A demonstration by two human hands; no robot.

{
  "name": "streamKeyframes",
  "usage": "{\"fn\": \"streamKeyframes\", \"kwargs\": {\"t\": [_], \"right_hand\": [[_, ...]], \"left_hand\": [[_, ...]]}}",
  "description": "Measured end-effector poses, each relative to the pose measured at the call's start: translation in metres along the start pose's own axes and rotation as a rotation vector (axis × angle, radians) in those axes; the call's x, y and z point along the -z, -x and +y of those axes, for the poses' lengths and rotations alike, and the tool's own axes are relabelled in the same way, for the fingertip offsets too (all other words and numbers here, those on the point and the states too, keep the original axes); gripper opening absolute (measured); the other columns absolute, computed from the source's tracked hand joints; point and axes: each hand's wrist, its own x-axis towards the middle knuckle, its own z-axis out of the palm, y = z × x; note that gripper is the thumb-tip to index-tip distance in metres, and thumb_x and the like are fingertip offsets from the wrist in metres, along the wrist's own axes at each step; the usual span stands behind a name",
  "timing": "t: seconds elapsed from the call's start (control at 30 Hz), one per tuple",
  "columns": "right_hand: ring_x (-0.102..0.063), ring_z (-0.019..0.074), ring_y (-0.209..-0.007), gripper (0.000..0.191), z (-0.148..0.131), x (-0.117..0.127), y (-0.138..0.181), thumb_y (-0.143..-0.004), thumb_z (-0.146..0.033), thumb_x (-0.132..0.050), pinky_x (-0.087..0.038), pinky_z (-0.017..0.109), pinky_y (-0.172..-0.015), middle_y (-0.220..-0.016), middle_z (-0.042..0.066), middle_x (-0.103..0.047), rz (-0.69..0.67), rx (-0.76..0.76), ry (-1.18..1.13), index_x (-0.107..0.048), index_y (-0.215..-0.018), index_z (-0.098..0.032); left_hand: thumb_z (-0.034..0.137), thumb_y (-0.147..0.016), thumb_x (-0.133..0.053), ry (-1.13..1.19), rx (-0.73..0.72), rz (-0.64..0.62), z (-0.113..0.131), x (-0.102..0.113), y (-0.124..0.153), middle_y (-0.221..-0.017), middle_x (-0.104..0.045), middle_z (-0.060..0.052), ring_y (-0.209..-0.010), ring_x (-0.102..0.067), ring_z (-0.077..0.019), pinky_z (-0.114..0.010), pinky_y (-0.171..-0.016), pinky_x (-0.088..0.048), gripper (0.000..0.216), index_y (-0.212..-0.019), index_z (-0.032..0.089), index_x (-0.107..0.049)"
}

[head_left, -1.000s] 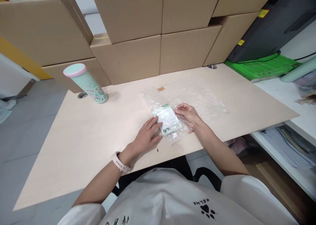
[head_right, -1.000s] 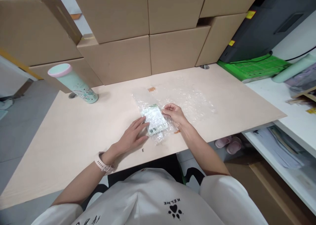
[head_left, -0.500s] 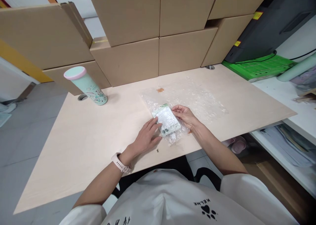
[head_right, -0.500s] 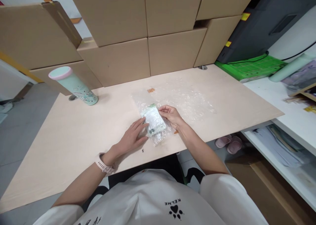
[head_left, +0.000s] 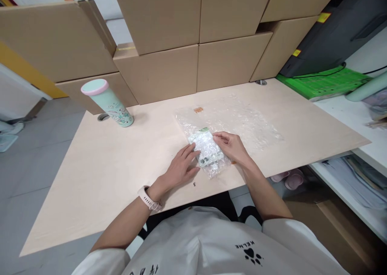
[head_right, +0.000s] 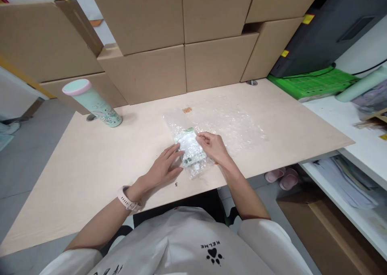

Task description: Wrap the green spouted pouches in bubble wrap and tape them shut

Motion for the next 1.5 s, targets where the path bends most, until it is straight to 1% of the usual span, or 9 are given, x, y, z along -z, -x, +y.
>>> {"fn": "streamKeyframes", "kwargs": {"t": [0.13, 0.3, 0.5, 0.77, 0.87, 1.07, 1.17, 1.37, 1.5], "right_hand": [[-0.07, 0.0213, -0.083, 0.054, 0.004, 0.003, 0.004, -0.077, -0.043, -0.077, -0.056, 0.036, -0.077, -0.097, 0.007, -0.074, -0.112, -0.11, -0.107, -0.069, -0.126, -0.02], [-0.07, 0.0238, -0.09, 0.046, 0.015, 0.006, 0.002, -0.085, -0.043, -0.069, -0.056, 0.036, -0.076, -0.096, 0.005, -0.076, -0.263, -0.134, -0.312, -0.068, -0.128, -0.026], [-0.067, 0.0241, -0.082, 0.041, 0.016, 0.006, 0.004, -0.084, -0.039, -0.07, -0.054, 0.035, -0.073, -0.08, 0.002, -0.073, -0.155, -0.062, -0.187, -0.072, -0.123, -0.027], [-0.062, 0.0234, -0.086, 0.033, 0.017, 0.006, 0.0, -0.088, -0.03, -0.061, -0.049, 0.039, -0.08, -0.091, 0.006, -0.069, -0.043, 0.091, 0.207, -0.076, -0.117, -0.027], [-0.064, 0.0203, -0.084, 0.03, 0.02, 0.004, -0.001, -0.085, -0.029, -0.064, -0.05, 0.036, -0.078, -0.099, 0.006, -0.067, -0.034, 0.084, 0.104, -0.077, -0.112, -0.025], [-0.06, 0.0141, -0.073, 0.035, 0.021, 0.003, -0.002, -0.076, -0.038, -0.077, -0.047, 0.029, -0.068, -0.082, 0.0, -0.066, -0.094, -0.11, -0.296, -0.075, -0.107, -0.021], [-0.058, 0.0122, -0.068, 0.033, 0.023, 0.002, -0.002, -0.072, -0.038, -0.079, -0.045, 0.027, -0.063, -0.081, 0.0, -0.066, -0.121, -0.148, -0.366, -0.073, -0.099, -0.021], [-0.058, 0.0162, -0.069, 0.006, 0.023, -0.004, 0.001, -0.077, -0.028, -0.07, -0.045, 0.031, -0.067, -0.077, 0.001, -0.066, 0.044, 0.036, 0.1, -0.069, -0.078, -0.022], [-0.061, 0.0179, -0.073, 0.011, 0.021, -0.006, 0.006, -0.084, -0.023, -0.06, -0.045, 0.033, -0.07, -0.084, 0.003, -0.068, 0.072, 0.179, 0.293, -0.071, -0.082, -0.023]], "left_hand": [[0.035, -0.097, -0.057, 0.006, -0.011, 0.012, -0.001, -0.001, 0.0, -0.162, -0.032, -0.016, -0.15, -0.03, -0.0336, -0.057, -0.115, -0.041, 0.053, -0.146, 0.022, -0.039], [0.034, -0.097, -0.057, 0.012, -0.014, 0.015, -0.002, -0.003, -0.001, -0.162, -0.032, -0.017, -0.15, -0.03, -0.0347, -0.058, -0.114, -0.041, 0.056, -0.148, 0.022, -0.037], [0.036, -0.097, -0.055, 0.034, -0.008, 0.015, -0.001, -0.002, 0.0, -0.161, -0.033, -0.016, -0.15, -0.03, -0.0347, -0.059, -0.113, -0.041, 0.054, -0.147, 0.023, -0.039], [0.034, -0.097, -0.056, 0.012, -0.016, 0.005, 0.0, 0.0, -0.001, -0.162, -0.031, -0.016, -0.15, -0.029, -0.0347, -0.058, -0.114, -0.041, 0.054, -0.147, 0.022, -0.038], [0.032, -0.096, -0.057, 0.004, -0.021, 0.011, 0.0, 0.0, -0.001, -0.161, -0.032, -0.017, -0.15, -0.029, -0.035, -0.058, -0.113, -0.042, 0.055, -0.147, 0.021, -0.038], [0.033, -0.096, -0.057, 0.032, -0.017, 0.034, -0.001, -0.003, 0.0, -0.16, -0.034, -0.018, -0.149, -0.031, -0.0354, -0.06, -0.114, -0.041, 0.053, -0.145, 0.022, -0.039], [0.033, -0.096, -0.057, 0.038, -0.022, 0.043, -0.003, -0.004, 0.0, -0.159, -0.035, -0.019, -0.149, -0.03, -0.0356, -0.06, -0.114, -0.04, 0.052, -0.144, 0.021, -0.039], [0.031, -0.095, -0.059, 0.063, -0.013, 0.056, -0.002, -0.003, 0.0, -0.16, -0.034, -0.017, -0.15, -0.03, -0.0353, -0.061, -0.115, -0.04, 0.053, -0.143, 0.023, -0.041], [0.031, -0.094, -0.061, 0.135, 0.035, 0.022, 0.003, 0.003, -0.001, -0.161, -0.033, -0.017, -0.151, -0.029, -0.0348, -0.06, -0.116, -0.039, 0.053, -0.143, 0.022, -0.044]]}}
